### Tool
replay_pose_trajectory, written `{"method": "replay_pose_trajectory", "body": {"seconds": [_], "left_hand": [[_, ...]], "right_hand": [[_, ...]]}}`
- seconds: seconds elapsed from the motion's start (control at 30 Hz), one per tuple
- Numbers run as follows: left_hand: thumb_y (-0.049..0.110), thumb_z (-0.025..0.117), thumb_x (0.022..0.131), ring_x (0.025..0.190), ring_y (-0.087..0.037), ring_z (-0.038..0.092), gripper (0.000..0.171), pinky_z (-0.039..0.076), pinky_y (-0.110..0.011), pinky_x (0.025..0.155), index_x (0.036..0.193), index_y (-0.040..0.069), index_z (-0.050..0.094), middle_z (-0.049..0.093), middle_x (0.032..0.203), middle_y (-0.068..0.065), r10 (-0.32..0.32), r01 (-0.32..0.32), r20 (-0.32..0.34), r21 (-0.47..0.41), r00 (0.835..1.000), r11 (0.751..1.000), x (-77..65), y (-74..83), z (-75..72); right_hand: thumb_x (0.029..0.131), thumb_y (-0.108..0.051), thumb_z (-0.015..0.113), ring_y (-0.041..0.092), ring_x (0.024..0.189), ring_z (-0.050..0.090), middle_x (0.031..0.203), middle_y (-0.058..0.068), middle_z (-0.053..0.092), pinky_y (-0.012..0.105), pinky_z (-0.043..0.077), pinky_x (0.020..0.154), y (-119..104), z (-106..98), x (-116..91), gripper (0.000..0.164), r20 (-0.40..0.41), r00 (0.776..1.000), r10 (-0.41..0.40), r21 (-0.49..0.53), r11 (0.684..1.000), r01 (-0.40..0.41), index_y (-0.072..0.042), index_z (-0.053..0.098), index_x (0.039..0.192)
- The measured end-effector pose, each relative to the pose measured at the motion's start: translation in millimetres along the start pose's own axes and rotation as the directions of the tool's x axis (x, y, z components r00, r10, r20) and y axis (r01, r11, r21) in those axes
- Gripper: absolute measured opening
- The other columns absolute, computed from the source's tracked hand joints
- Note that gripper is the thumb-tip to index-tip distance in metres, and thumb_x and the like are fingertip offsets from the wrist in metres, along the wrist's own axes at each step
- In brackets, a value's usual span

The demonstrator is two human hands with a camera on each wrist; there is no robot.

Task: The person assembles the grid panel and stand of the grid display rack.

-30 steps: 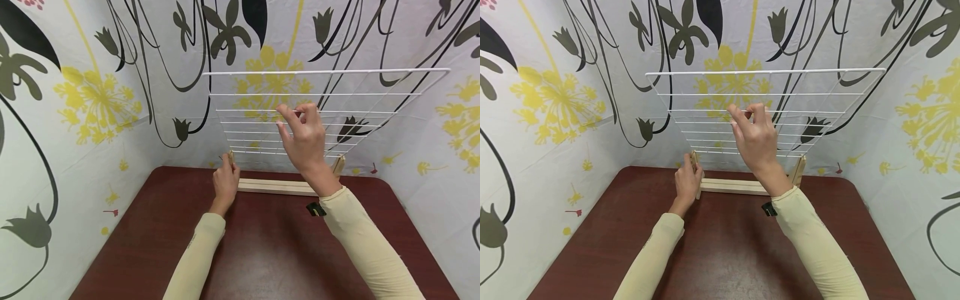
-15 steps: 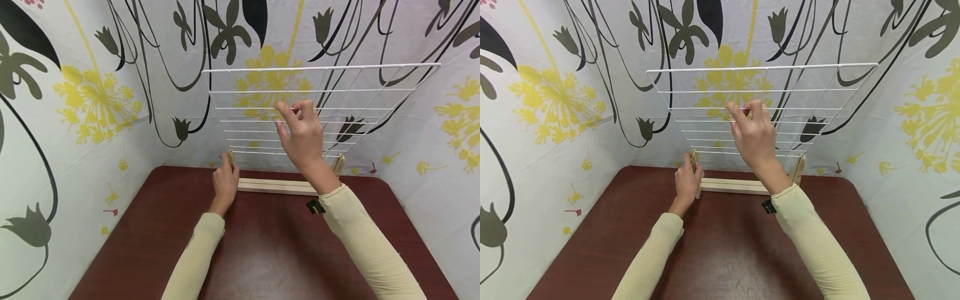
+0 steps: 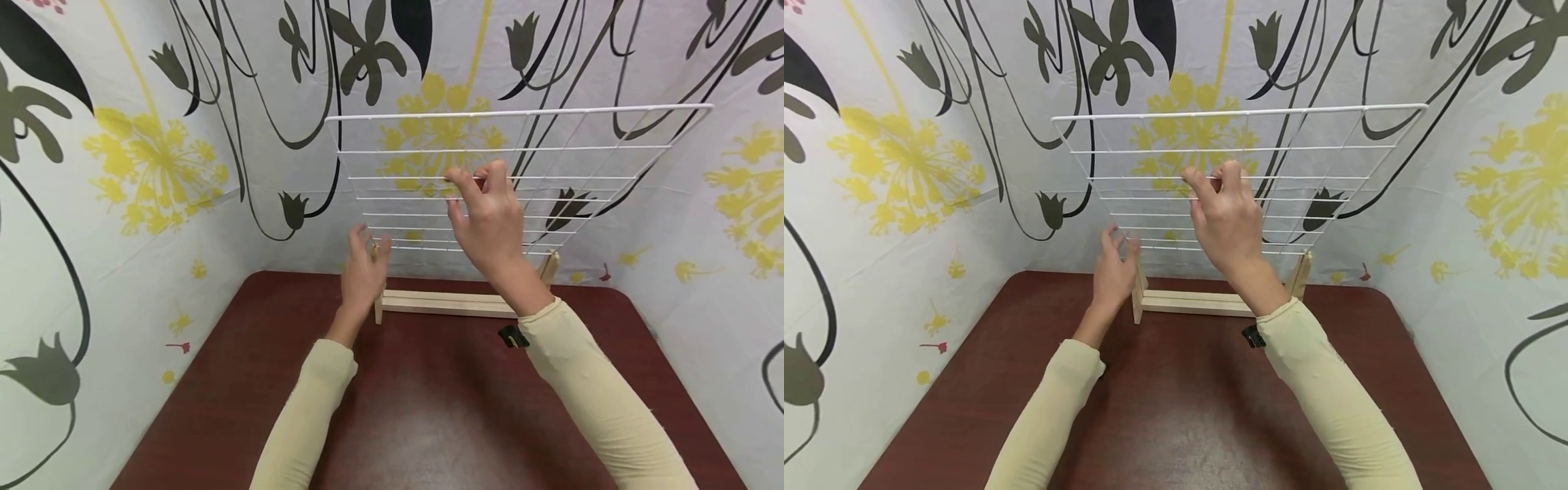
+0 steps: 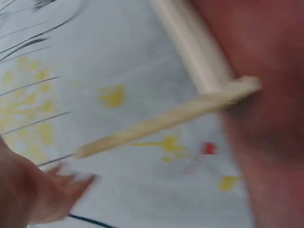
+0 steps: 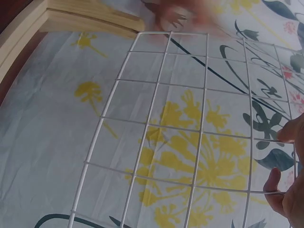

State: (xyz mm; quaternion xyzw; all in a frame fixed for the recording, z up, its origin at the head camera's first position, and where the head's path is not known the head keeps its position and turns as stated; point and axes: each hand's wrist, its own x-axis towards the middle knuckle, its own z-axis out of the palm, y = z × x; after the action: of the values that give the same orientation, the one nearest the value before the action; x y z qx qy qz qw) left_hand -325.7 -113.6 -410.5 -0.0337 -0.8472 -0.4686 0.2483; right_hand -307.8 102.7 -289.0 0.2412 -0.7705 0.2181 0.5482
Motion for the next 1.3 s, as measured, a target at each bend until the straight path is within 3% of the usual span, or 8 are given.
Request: {"method": "replay_pose_trajectory", "body": {"seconds": [0.1, 0.27, 0.47, 0.57, 0.77, 1.0, 1.2, 1.3], "left_hand": [[0.086, 0.029, 0.097, 0.127, -0.024, 0.067, 0.093, 0.056, -0.045, 0.1, 0.155, 0.015, 0.041, 0.061, 0.154, -0.005, 0.167, -0.189, -0.115, -0.221, 0.979, 0.957, 16.8, 33.1, -17.3], [0.081, 0.031, 0.1, 0.097, -0.007, 0.068, 0.088, 0.054, -0.032, 0.09, 0.142, 0.01, 0.06, 0.074, 0.135, -0.005, 0.272, -0.386, -0.326, -0.368, 0.906, 0.846, 40.4, 85.5, -45.5], [0.047, 0.035, 0.115, 0.109, -0.029, 0.078, 0.06, 0.063, -0.045, 0.088, 0.121, -0.001, 0.071, 0.079, 0.114, -0.019, 0.356, -0.525, -0.396, -0.509, 0.847, 0.683, 57.3, 118.7, -64.9], [0.04, 0.035, 0.116, 0.096, -0.03, 0.081, 0.053, 0.065, -0.045, 0.077, 0.114, 0.002, 0.073, 0.081, 0.106, -0.014, 0.367, -0.515, -0.363, -0.576, 0.857, 0.634, 60.3, 124.4, -67.4], [0.063, 0.045, 0.101, 0.07, -0.025, 0.08, 0.068, 0.066, -0.046, 0.066, 0.103, 0.002, 0.073, 0.081, 0.08, -0.002, 0.358, -0.454, -0.292, -0.697, 0.887, 0.556, 64.6, 126.8, -66.8], [0.066, 0.049, 0.098, 0.067, -0.023, 0.079, 0.066, 0.066, -0.045, 0.067, 0.095, 0.006, 0.074, 0.08, 0.077, -0.004, 0.324, -0.419, -0.279, -0.73, 0.904, 0.541, 70.5, 126.7, -63.9], [0.064, 0.051, 0.096, 0.067, -0.023, 0.078, 0.063, 0.066, -0.045, 0.067, 0.093, 0.006, 0.074, 0.079, 0.076, -0.007, 0.301, -0.424, -0.306, -0.739, 0.903, 0.523, 76.5, 128.5, -57.8], [0.064, 0.051, 0.095, 0.066, -0.024, 0.078, 0.061, 0.066, -0.044, 0.066, 0.092, 0.007, 0.075, 0.079, 0.075, -0.004, 0.286, -0.421, -0.313, -0.74, 0.906, 0.525, 78.9, 129.2, -55.6]], "right_hand": [[0.09, -0.003, 0.076, 0.037, 0.083, 0.055, 0.105, 0.02, 0.049, 0.052, 0.05, 0.062, 1, 1, 1, 0.039, 0.015, 1.0, -0.011, 0.016, 1.0, 0.01, -0.02, 0.065, 0.123], [0.09, -0.005, 0.077, 0.035, 0.081, 0.057, 0.107, 0.019, 0.051, 0.05, 0.05, 0.061, 1, -1, 2, 0.044, 0.035, 0.998, -0.047, 0.04, 0.998, 0.046, -0.023, 0.065, 0.128], [0.09, -0.008, 0.077, 0.034, 0.081, 0.057, 0.108, 0.019, 0.052, 0.049, 0.05, 0.06, 2, -7, 0, 0.045, 0.053, 0.996, -0.074, 0.054, 0.996, 0.071, -0.022, 0.066, 0.131], [0.091, -0.009, 0.076, 0.034, 0.082, 0.058, 0.108, 0.02, 0.052, 0.05, 0.05, 0.062, 3, -9, -1, 0.045, 0.058, 0.996, -0.072, 0.063, 0.996, 0.069, -0.022, 0.066, 0.133], [0.1, -0.021, 0.068, 0.035, 0.091, 0.061, 0.121, 0.019, 0.055, 0.048, 0.051, 0.067, 4, -20, 2, 0.044, 0.121, 0.99, -0.076, 0.079, 0.995, 0.067, -0.029, 0.065, 0.143], [0.099, -0.033, 0.071, 0.037, 0.125, 0.062, 0.157, 0.012, 0.049, 0.051, 0.055, 0.057, 7, -39, -2, 0.062, 0.203, 0.972, -0.116, -0.013, 0.992, 0.122, -0.038, 0.05, 0.157], [0.094, -0.032, 0.073, 0.035, 0.128, 0.06, 0.146, 0.017, 0.052, 0.05, 0.06, 0.073, 20, -40, -22, 0.051, -0.096, 0.991, -0.096, 0.008, 0.995, 0.097, -0.029, 0.063, 0.144], [0.092, -0.037, 0.068, 0.035, 0.117, 0.059, 0.129, 0.016, 0.057, 0.046, 0.055, 0.086, 28, -39, -21, 0.043, -0.37, 0.929, 0.02, 0.06, 0.998, 0.002, -0.016, 0.064, 0.129]]}}
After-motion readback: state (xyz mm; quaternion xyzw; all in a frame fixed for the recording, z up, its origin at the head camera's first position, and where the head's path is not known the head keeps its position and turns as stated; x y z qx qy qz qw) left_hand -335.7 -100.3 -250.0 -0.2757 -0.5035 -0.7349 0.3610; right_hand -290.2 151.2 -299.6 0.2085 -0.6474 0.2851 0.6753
